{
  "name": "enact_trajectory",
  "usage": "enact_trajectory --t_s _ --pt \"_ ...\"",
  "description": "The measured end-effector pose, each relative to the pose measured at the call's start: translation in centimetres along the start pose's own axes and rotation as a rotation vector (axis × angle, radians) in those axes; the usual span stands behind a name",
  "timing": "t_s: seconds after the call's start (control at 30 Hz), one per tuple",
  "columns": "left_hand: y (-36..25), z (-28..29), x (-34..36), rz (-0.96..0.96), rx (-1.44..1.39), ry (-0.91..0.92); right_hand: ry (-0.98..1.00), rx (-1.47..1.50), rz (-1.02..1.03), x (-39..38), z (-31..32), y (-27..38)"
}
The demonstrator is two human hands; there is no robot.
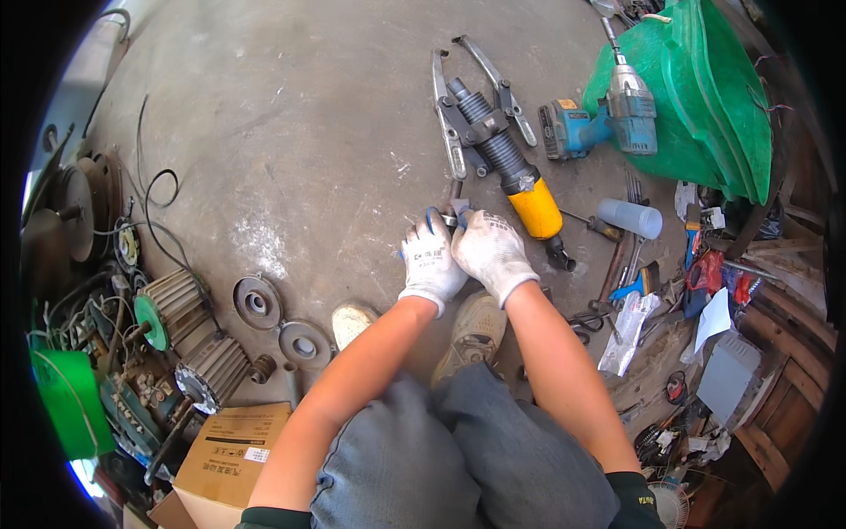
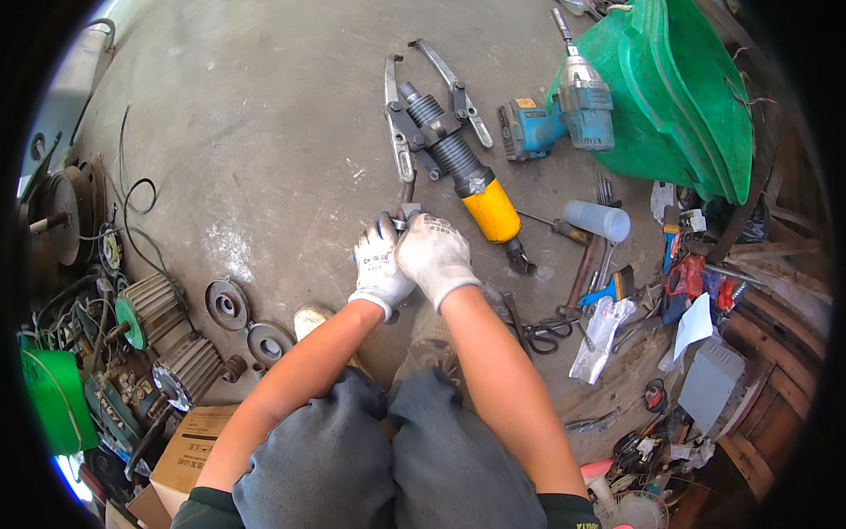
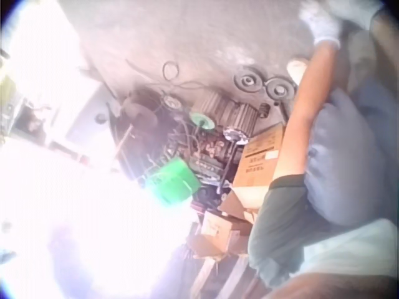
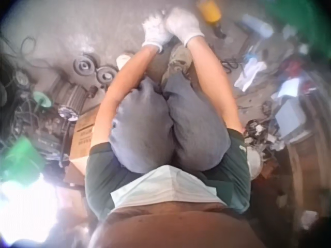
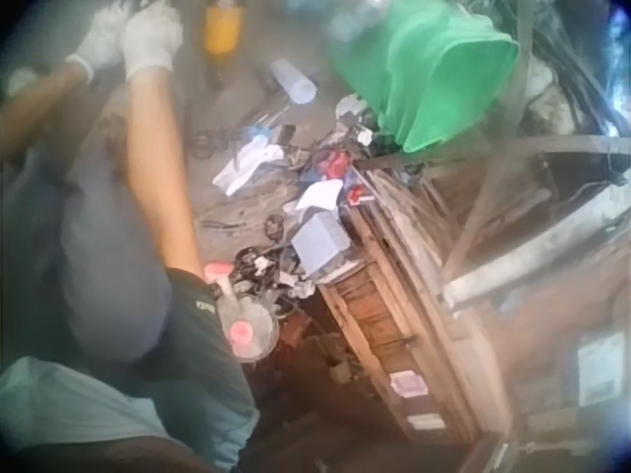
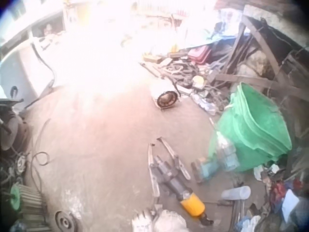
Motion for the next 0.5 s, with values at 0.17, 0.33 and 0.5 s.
enact_trajectory --t_s 0.17,0.33,0.5 --pt "0.8 -2.3 -0.3 -0.024 0.034 0.076 0.052 0.027 -0.016 2.5 -6.0 -5.0" --pt "1.5 -2.2 1.4 -0.052 0.027 0.032 -0.242 0.201 0.061 0.8 -2.8 -5.2" --pt "0.4 -3.1 1.9 -0.06 0.043 0.023 -0.118 0.029 0.107 3.8 -3.3 -3.4"
Point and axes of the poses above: each hand's wrist, its own x-axis towards the middle knuckle, its own z-axis out of the back of the hand, y = z × x, the point moved 10 cm from there along x, towards the middle knuckle, and after that the axes turned 8 degrees about -z, right-handed, at the moved point
